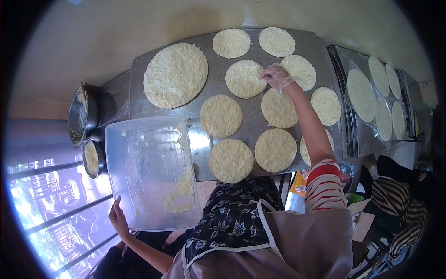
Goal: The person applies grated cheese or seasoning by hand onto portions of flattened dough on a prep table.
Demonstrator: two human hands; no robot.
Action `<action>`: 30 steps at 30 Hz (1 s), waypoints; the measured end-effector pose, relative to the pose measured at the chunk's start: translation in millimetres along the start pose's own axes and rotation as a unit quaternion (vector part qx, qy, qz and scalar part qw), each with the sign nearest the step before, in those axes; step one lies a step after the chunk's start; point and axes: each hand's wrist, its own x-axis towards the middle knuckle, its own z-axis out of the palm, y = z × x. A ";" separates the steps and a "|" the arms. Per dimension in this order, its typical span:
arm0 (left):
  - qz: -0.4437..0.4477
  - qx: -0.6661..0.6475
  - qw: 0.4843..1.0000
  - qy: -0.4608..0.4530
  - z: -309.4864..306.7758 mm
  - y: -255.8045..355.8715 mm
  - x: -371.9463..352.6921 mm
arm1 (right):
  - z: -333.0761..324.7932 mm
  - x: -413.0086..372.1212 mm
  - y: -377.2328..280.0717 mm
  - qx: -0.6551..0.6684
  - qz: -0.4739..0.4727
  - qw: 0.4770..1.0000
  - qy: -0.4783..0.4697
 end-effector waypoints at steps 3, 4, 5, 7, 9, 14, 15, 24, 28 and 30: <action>-0.004 0.002 1.000 0.003 0.1 1.6 0.3 | -17.5 -2.3 -15.6 0.000 0.041 0.998 -0.044; -0.008 0.002 1.000 0.001 0.3 3.4 -0.1 | -16.1 -1.7 -13.8 0.001 0.042 0.998 -0.044; -0.008 0.002 1.000 0.001 0.7 6.0 -1.0 | -14.9 0.2 -11.9 0.013 0.053 0.998 -0.035; -0.004 0.003 1.000 -0.001 1.5 12.1 -3.3 | -11.4 2.0 -9.0 0.024 0.063 0.997 -0.025; -0.004 0.004 1.000 0.001 1.1 10.2 -2.5 | -6.0 2.6 -6.5 -0.005 0.025 0.999 -0.025; -0.003 0.013 1.000 0.006 0.7 4.9 -0.5 | 3.4 3.8 -4.6 0.027 -0.007 1.000 -0.005; -0.002 0.012 1.000 0.006 0.7 5.2 -0.1 | 4.8 3.4 -2.4 0.027 -0.038 0.999 0.018; -0.011 0.003 1.000 0.004 0.6 2.7 0.7 | 7.2 3.7 3.1 -0.007 -0.044 0.999 -0.006; -0.009 -0.005 1.000 -0.001 1.2 6.4 -0.9 | -1.2 3.8 -4.8 0.067 -0.042 0.997 -0.010; -0.005 -0.004 1.000 0.000 0.7 2.4 0.0 | 1.8 6.7 -0.4 0.052 -0.004 0.996 0.067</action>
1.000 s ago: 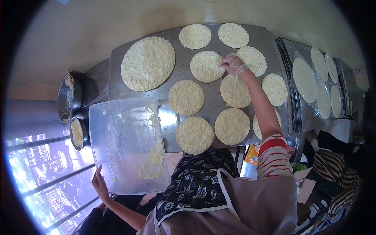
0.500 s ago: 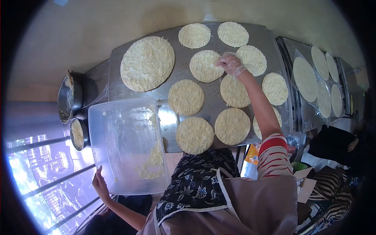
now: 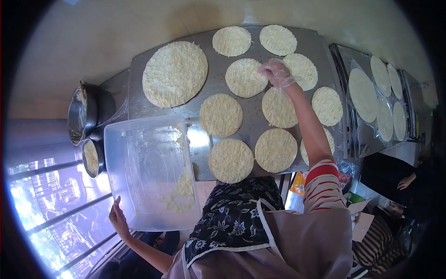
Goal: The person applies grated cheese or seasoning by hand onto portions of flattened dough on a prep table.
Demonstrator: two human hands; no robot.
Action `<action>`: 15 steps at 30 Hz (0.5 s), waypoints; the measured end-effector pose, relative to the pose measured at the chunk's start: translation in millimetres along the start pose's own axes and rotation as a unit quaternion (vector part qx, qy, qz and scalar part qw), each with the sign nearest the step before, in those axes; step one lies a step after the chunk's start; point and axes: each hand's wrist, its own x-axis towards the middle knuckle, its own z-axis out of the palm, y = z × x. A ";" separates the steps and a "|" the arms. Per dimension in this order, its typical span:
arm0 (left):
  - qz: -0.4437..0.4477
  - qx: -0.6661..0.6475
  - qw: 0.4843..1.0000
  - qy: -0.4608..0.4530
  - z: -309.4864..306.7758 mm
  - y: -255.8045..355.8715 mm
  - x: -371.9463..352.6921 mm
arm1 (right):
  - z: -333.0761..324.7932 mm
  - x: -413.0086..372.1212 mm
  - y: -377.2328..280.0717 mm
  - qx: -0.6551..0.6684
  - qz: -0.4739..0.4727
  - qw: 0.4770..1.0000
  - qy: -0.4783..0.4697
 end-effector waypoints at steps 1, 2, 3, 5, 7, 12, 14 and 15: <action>0.004 0.001 1.000 0.000 -0.3 -0.8 0.3 | -1.0 -0.3 0.0 0.000 0.000 1.000 0.000; 0.004 0.001 1.000 0.001 -0.2 -0.8 0.2 | -2.5 -0.2 0.1 -0.012 0.006 1.000 -0.010; 0.001 0.001 1.000 0.002 -0.1 0.2 -0.3 | -3.3 -0.5 -0.1 -0.025 0.012 0.999 -0.020; -0.002 0.000 1.000 0.003 0.2 1.3 -0.6 | 3.7 -1.7 3.7 -0.012 -0.012 1.000 -0.020; -0.005 0.001 1.000 0.005 0.5 1.5 -0.8 | 6.4 -2.6 4.5 0.000 -0.035 0.999 -0.020; -0.009 0.004 1.000 0.013 1.2 -1.8 -0.4 | 1.2 -10.0 -11.6 -0.048 -0.067 0.997 -0.001; -0.011 0.003 1.000 0.014 1.3 -0.9 -1.0 | -5.8 -5.9 -8.1 -0.048 -0.064 0.996 -0.050; -0.010 0.006 1.000 0.016 1.8 1.2 -1.6 | -8.1 -5.0 -7.2 -0.047 -0.061 0.992 -0.099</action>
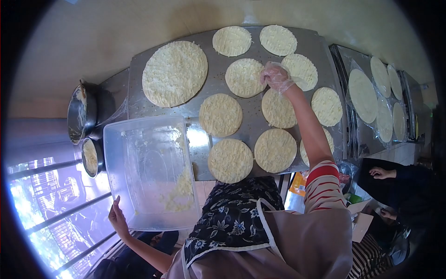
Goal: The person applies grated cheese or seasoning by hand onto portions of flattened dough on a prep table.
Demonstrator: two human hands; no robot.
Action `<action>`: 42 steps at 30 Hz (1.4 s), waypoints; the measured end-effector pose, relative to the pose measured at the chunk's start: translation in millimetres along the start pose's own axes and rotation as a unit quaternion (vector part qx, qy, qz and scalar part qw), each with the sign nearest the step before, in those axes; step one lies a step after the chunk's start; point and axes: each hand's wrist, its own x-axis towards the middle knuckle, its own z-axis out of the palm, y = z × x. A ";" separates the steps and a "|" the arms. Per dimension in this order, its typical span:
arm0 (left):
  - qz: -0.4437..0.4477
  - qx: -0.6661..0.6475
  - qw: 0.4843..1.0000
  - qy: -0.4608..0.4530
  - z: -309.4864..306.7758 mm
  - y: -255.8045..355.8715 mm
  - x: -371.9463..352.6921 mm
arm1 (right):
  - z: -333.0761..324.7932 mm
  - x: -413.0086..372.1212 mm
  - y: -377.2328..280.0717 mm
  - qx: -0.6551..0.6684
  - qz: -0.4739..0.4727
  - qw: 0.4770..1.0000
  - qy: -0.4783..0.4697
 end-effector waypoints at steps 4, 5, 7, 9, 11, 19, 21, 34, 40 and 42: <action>-0.007 -0.004 1.000 -0.006 -0.8 0.6 1.0 | 4.8 -1.0 1.2 -0.024 -0.003 0.997 0.077; -0.007 -0.005 1.000 -0.006 -0.8 -0.2 1.7 | 9.4 -1.4 0.4 -0.018 -0.016 0.994 0.102; 0.002 0.002 1.000 -0.005 -1.2 -2.3 2.5 | 11.3 -3.9 -1.4 -0.013 -0.029 0.991 0.127; 0.004 0.002 1.000 -0.005 -1.9 -1.7 2.2 | 7.0 -6.9 -3.7 0.028 -0.065 0.996 0.058; 0.004 0.001 1.000 -0.004 -1.2 -2.9 1.6 | 6.7 -6.1 8.3 0.042 -0.054 0.995 0.071; 0.008 0.001 1.000 -0.009 -1.9 3.7 0.3 | -6.1 -12.1 -23.2 0.137 0.052 0.985 0.086; 0.012 -0.006 1.000 -0.011 -3.0 2.5 0.9 | -3.0 -11.3 -33.1 0.332 0.076 0.940 0.011; 0.035 -0.012 0.999 -0.012 -5.8 10.1 5.8 | 23.6 -5.3 -53.2 0.111 0.035 0.978 0.173; 0.082 0.038 0.996 -0.008 -12.5 20.9 10.9 | 6.1 -1.2 -190.9 0.457 0.010 0.889 0.029; 0.063 0.027 0.998 -0.004 -12.7 25.9 12.7 | 21.6 -1.4 -247.7 0.464 -0.086 0.878 -0.084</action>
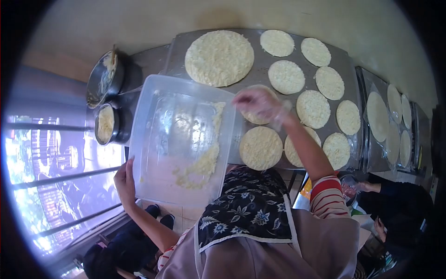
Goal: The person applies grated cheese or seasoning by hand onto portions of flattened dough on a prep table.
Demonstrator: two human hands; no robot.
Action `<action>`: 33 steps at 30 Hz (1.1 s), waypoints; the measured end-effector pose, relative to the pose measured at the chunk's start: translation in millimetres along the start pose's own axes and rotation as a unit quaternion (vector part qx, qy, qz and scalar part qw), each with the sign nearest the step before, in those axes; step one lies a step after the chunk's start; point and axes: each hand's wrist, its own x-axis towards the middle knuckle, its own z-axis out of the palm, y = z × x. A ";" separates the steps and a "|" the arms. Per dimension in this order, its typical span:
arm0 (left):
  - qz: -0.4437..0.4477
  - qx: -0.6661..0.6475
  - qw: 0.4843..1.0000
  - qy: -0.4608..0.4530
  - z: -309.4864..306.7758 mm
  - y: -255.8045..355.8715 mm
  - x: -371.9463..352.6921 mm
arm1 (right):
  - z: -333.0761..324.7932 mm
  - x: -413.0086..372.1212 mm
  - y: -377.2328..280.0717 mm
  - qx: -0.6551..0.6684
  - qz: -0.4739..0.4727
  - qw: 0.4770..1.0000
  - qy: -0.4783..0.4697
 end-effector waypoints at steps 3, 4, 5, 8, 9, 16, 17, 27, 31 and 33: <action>0.065 -0.034 0.997 0.023 4.2 12.0 1.9 | 78.1 30.3 -0.1 -0.219 -0.019 0.953 -0.208; 0.050 -0.026 0.998 0.017 2.6 18.0 2.4 | 110.1 42.4 28.8 -0.293 0.025 0.925 -0.242; 0.036 -0.019 0.999 0.009 0.6 21.1 2.3 | 134.9 50.3 50.2 -0.364 0.070 0.888 -0.273; 0.061 -0.004 0.998 0.007 -6.2 24.4 0.9 | 169.8 29.0 36.7 -0.394 -0.010 0.871 -0.295; 0.099 -0.004 0.995 0.016 -3.9 27.4 -1.4 | 182.0 16.5 49.4 -0.406 -0.080 0.871 -0.266; 0.132 -0.032 0.990 -0.027 -1.5 0.8 5.6 | 243.1 15.2 110.3 -0.313 -0.239 0.849 -0.352; 0.145 -0.027 0.989 -0.017 -0.8 0.1 5.9 | 243.2 15.6 99.5 -0.362 -0.258 0.818 -0.364; 0.148 -0.056 0.987 0.005 2.5 -5.8 10.1 | 248.8 17.6 92.6 -0.378 -0.251 0.864 -0.220; 0.103 -0.015 0.994 -0.021 -0.7 -15.6 13.2 | 203.6 12.1 28.1 0.133 0.205 0.933 -0.263; 0.069 -0.050 0.996 -0.029 -0.9 -9.1 10.2 | 201.5 7.7 14.5 0.255 0.228 0.901 -0.267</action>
